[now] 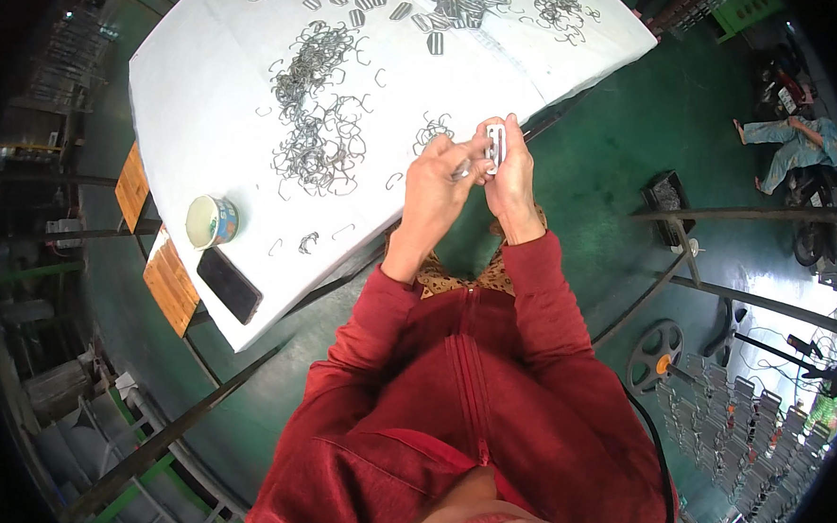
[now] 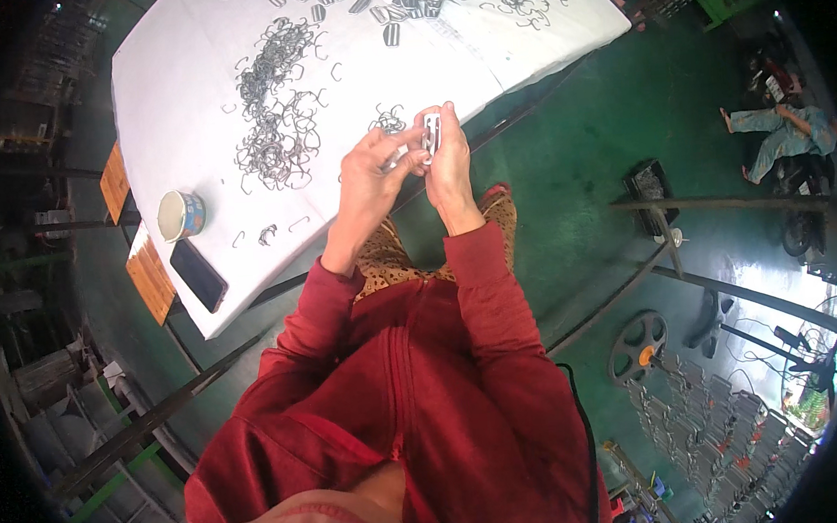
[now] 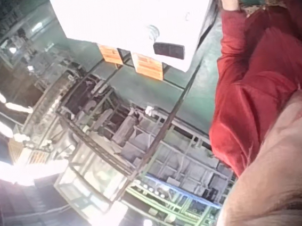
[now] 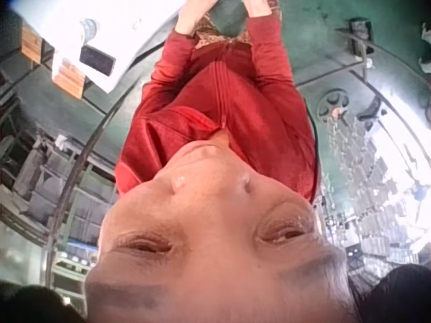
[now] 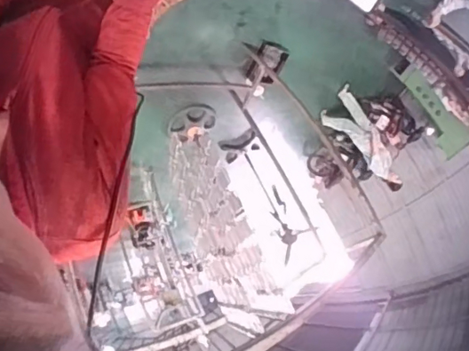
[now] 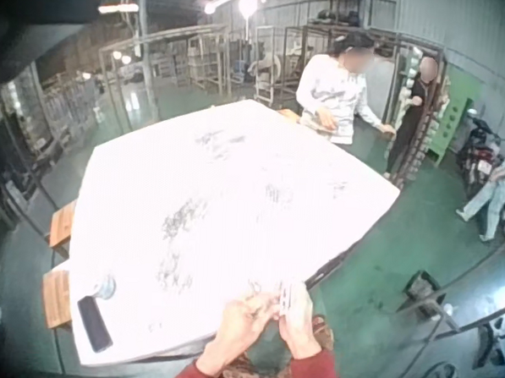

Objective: The person assembles keychains by attaching metal loops to rectangular metal pieces on a white table. They repeatedly pick up components, connect them by hand, and place the finished keychains onto a nearby hanging rack.

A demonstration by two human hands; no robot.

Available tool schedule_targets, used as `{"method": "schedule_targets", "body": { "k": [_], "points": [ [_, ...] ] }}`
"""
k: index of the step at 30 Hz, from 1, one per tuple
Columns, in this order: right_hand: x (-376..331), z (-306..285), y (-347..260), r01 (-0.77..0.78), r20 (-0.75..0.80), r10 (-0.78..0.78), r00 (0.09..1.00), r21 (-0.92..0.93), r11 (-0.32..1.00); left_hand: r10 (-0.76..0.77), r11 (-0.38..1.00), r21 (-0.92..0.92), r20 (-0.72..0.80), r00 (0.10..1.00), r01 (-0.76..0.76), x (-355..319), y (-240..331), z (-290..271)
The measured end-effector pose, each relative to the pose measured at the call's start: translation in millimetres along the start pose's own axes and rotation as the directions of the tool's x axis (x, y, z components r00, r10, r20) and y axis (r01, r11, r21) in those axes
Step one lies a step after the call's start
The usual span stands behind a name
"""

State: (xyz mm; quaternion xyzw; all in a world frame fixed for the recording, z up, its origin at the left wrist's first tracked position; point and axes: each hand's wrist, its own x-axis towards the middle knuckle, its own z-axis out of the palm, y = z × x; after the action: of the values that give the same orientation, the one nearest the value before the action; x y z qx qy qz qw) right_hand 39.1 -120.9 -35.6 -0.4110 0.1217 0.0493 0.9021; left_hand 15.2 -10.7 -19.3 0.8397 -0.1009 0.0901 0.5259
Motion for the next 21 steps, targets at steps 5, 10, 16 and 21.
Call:
{"method": "schedule_targets", "body": {
  "k": [5,10,16,21],
  "points": [
    [-1,-2,4,0.12,-0.183,-0.151,0.971,-0.169,0.978,0.068,0.998,0.005,0.026,0.997,-0.069,-1,5,9],
    [0,-11,14,0.13,-0.171,-0.171,0.97,-0.227,0.965,0.064,0.995,-0.078,0.127,0.99,-0.054,-1,-11,10],
    [-3,-6,27,0.179,0.056,-0.18,0.982,-0.578,0.796,-0.183,0.951,-0.283,-0.183,0.966,0.126,-6,-18,15],
    [-8,-1,27,-0.043,0.034,0.053,0.998,-0.249,0.967,-0.342,0.914,-0.286,-0.163,0.925,0.288,33,-28,-14]
  ]
}}
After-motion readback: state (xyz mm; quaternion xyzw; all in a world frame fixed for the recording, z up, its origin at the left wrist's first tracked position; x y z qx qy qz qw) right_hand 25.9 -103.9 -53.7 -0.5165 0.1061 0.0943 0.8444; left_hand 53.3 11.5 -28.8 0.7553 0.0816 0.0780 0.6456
